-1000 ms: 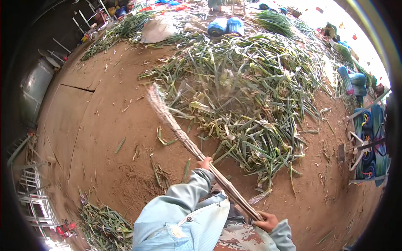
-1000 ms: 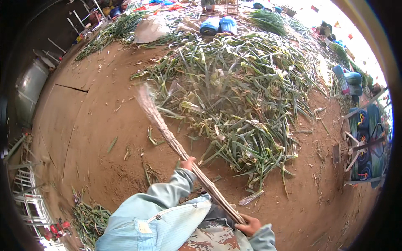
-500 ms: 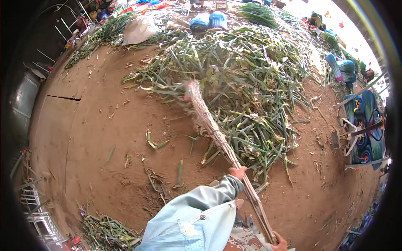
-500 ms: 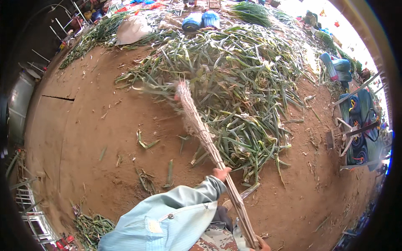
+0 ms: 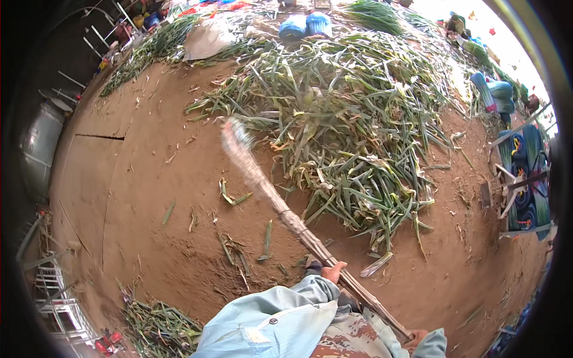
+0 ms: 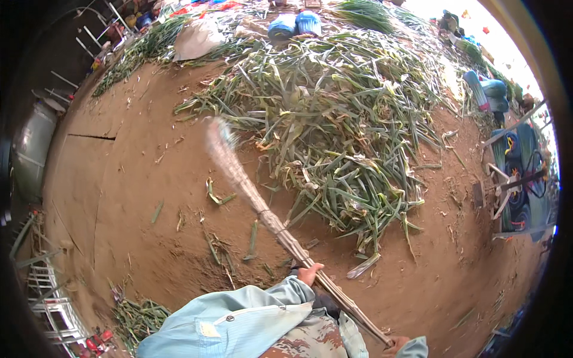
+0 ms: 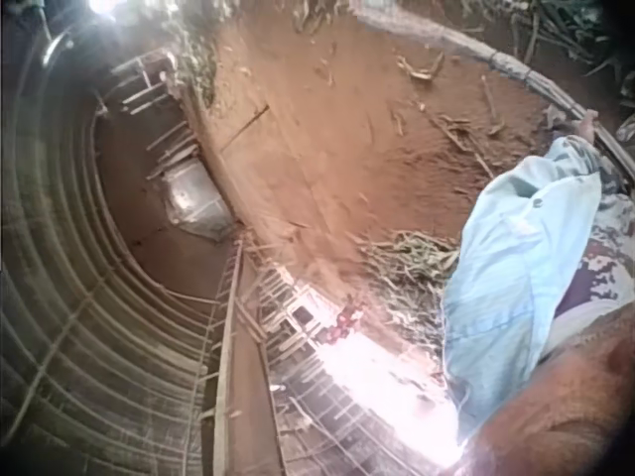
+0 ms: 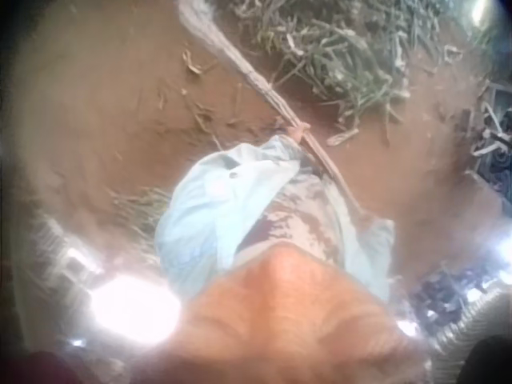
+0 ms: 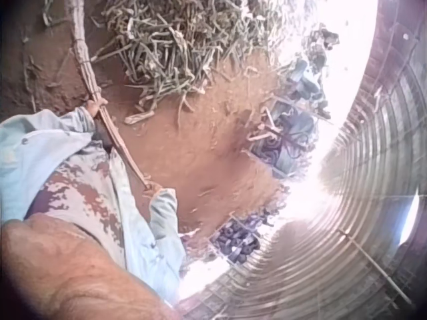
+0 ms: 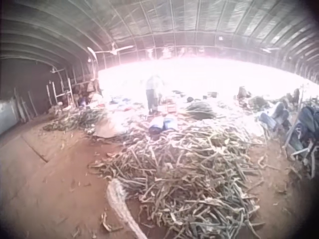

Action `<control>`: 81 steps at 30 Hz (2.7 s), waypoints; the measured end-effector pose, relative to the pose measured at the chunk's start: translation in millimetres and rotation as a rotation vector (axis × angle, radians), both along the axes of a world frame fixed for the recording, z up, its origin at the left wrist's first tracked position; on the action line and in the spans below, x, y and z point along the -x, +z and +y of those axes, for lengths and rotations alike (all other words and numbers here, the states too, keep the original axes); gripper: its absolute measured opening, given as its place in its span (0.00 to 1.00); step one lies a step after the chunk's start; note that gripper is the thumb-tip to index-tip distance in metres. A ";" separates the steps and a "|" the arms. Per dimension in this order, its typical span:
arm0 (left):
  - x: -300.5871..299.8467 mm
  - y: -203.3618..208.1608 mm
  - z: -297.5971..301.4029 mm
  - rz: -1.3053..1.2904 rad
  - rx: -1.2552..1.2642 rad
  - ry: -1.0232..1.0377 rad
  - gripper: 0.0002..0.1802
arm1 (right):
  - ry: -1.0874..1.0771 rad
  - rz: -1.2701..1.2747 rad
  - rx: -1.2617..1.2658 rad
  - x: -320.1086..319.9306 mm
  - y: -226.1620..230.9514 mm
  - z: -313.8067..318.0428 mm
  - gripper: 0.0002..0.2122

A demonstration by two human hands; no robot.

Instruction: The recorder is sweeping agricultural debris (leek or scallion leaves) into piles on a dirt floor inside a large shed.

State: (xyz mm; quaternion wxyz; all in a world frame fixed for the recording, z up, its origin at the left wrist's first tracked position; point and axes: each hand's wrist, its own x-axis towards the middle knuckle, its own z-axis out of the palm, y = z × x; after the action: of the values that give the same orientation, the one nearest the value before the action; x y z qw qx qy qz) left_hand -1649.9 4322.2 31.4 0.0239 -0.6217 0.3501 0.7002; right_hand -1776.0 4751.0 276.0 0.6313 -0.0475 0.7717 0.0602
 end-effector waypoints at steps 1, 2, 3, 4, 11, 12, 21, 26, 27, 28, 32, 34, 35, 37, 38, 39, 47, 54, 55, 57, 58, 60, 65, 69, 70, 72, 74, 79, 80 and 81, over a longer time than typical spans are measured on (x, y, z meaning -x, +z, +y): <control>-7.1 -1.0 -5.3 -0.026 0.026 0.016 0.27 | -0.160 -0.017 0.074 -1.6 -12.7 9.6 0.28; -13.3 -2.6 -9.1 -0.069 0.053 0.038 0.28 | -0.317 -0.036 0.142 -3.0 -25.6 22.6 0.29; -24.6 -7.9 -16.3 -0.131 0.086 0.093 0.29 | -0.239 0.039 0.127 14.1 -11.2 -25.1 0.29; -30.4 -10.8 -20.1 -0.170 0.094 0.126 0.30 | -0.157 0.093 0.234 17.4 4.9 -51.5 0.30; -34.5 -78.9 18.8 0.209 -0.281 0.380 0.30 | 0.127 0.460 0.411 9.7 92.5 -72.1 0.26; -17.0 -53.7 40.3 0.112 -0.289 0.258 0.27 | 0.100 0.492 0.362 2.1 103.6 -52.2 0.26; 111.5 28.1 218.5 0.348 -0.279 -0.157 0.15 | -0.024 1.055 0.280 -121.1 168.2 122.1 0.23; 120.3 71.7 323.9 0.433 -0.363 -0.186 0.12 | -0.203 1.102 0.301 -158.0 167.7 231.7 0.21; 118.3 74.6 342.9 0.442 -0.359 -0.185 0.12 | -0.264 1.070 0.337 -160.0 167.6 249.7 0.21; 117.1 77.3 358.0 0.444 -0.353 -0.181 0.12 | -0.309 1.041 0.359 -160.9 166.9 266.9 0.21; 106.0 78.0 409.9 0.404 -0.293 -0.205 0.12 | -0.404 0.941 0.395 -161.5 159.2 332.1 0.22; 99.0 70.2 427.7 0.367 -0.283 -0.194 0.13 | -0.408 0.908 0.400 -158.3 144.0 364.7 0.23; 95.3 65.4 434.1 0.350 -0.278 -0.178 0.12 | -0.408 0.884 0.405 -153.7 135.6 379.6 0.24; 89.6 55.5 446.1 0.311 -0.280 -0.124 0.12 | -0.402 0.831 0.405 -133.5 117.3 406.4 0.25; 90.5 50.5 447.7 0.300 -0.283 -0.101 0.12 | -0.391 0.808 0.396 -121.2 109.4 416.9 0.27; 92.7 41.9 446.3 0.286 -0.311 -0.106 0.13 | -0.377 0.785 0.394 -107.4 100.7 427.7 0.28; 200.1 16.9 493.8 0.251 -0.592 -0.040 0.15 | -0.068 1.041 0.150 35.7 203.5 382.3 0.24; 278.5 61.4 575.8 0.303 -0.625 -0.156 0.13 | -0.185 1.287 0.077 -1.2 224.2 424.8 0.21; 284.9 61.4 582.1 0.314 -0.627 -0.190 0.13 | -0.207 1.307 0.081 2.4 224.4 437.4 0.20; 297.2 64.2 600.2 0.359 -0.636 -0.287 0.13 | -0.211 1.325 0.125 15.4 215.8 472.3 0.19; 302.4 66.1 606.7 0.378 -0.632 -0.331 0.14 | -0.205 1.327 0.146 27.4 211.6 489.2 0.19; 319.8 71.0 629.2 0.410 -0.583 -0.343 0.15 | -0.159 1.321 0.170 60.4 210.9 521.7 0.18; 361.4 81.8 727.0 0.413 -0.424 -0.238 0.18 | -0.182 1.274 0.274 114.2 164.0 643.0 0.14; 378.6 85.0 812.3 0.417 -0.362 -0.055 0.16 | -0.227 1.135 0.411 169.2 142.4 755.2 0.12; 378.6 82.6 827.5 0.408 -0.360 -0.027 0.15 | -0.232 1.102 0.450 182.8 139.5 775.2 0.12; 384.4 77.2 853.9 0.392 -0.341 0.020 0.13 | -0.243 1.048 0.521 213.8 130.5 816.2 0.13; 386.7 72.1 878.2 0.376 -0.322 0.121 0.12 | -0.234 0.911 0.528 261.9 134.5 835.2 0.15; 400.7 34.8 915.3 0.269 -0.274 0.248 0.14 | -0.146 0.758 0.585 384.3 114.5 875.6 0.24; 405.8 18.9 917.8 0.252 -0.263 0.264 0.15 | -0.091 0.751 0.592 416.5 110.3 876.8 0.25; 411.3 -2.5 921.1 0.246 -0.258 0.293 0.16 | -0.043 0.738 0.583 453.5 113.9 866.2 0.26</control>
State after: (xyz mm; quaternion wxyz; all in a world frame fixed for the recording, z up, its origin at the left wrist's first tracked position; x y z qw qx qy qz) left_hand -2061.1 5243.2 28.9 -0.0418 -0.5675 0.1642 0.8057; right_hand -2229.5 5617.1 389.9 0.2765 -0.1821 0.9301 -0.1592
